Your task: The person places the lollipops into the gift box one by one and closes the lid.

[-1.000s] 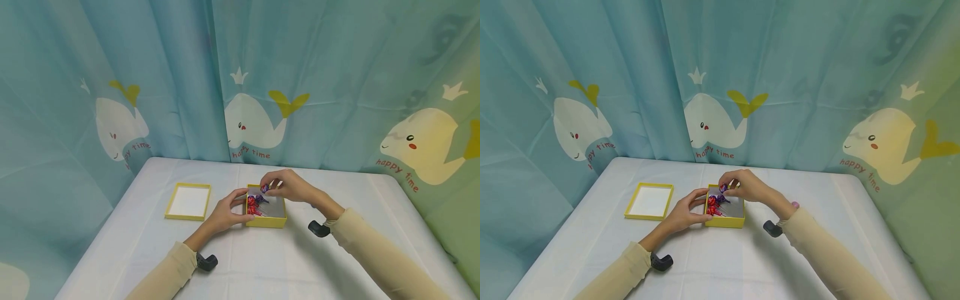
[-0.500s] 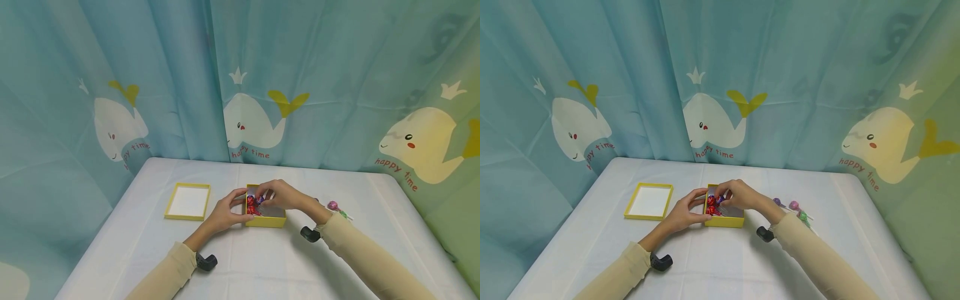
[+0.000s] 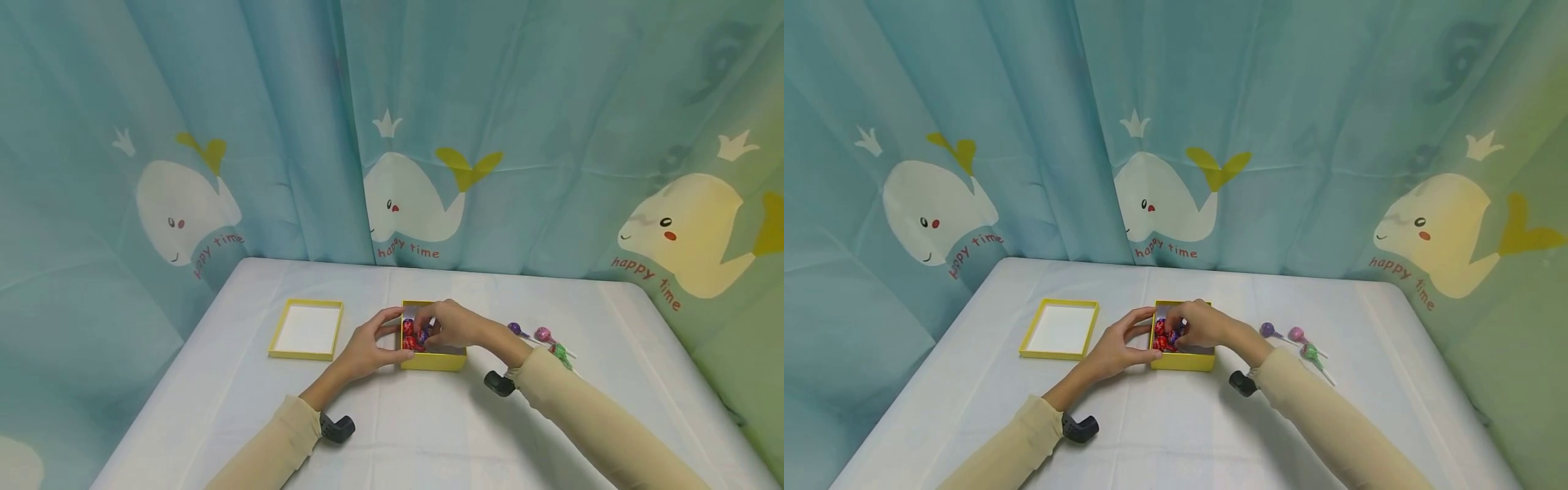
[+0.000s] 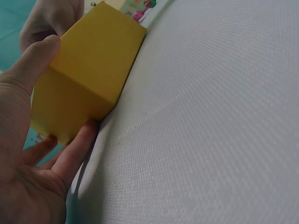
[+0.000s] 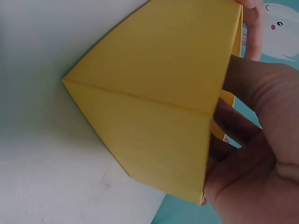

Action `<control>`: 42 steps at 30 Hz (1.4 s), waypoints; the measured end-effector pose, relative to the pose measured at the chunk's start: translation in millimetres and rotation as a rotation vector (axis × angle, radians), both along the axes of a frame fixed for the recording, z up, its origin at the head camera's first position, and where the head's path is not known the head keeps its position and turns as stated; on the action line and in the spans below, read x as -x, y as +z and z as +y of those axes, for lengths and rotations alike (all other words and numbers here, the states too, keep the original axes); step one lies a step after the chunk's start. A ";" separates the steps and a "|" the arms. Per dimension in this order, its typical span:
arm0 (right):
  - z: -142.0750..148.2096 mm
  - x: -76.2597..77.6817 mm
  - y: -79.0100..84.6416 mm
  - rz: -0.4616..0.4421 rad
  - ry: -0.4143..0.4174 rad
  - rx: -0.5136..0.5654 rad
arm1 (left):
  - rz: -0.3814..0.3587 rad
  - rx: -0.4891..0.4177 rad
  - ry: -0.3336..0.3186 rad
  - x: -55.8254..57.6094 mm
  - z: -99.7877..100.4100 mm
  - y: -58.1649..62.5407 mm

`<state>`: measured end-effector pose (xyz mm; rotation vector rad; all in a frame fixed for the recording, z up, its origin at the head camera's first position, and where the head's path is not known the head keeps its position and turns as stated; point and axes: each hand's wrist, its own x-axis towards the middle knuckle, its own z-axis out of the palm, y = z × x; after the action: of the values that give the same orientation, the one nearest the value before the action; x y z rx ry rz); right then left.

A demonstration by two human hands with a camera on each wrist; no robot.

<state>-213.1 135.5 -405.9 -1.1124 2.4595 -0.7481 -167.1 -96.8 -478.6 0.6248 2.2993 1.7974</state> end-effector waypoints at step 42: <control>-1.9 -6.2 2.5 0.026 0.037 -0.013 | -0.014 -0.026 0.002 -0.9 1.1 1.4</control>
<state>-206.9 133.7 -403.4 -1.1663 2.4552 -0.7094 -166.2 -95.7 -477.2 0.6127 2.2721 1.8296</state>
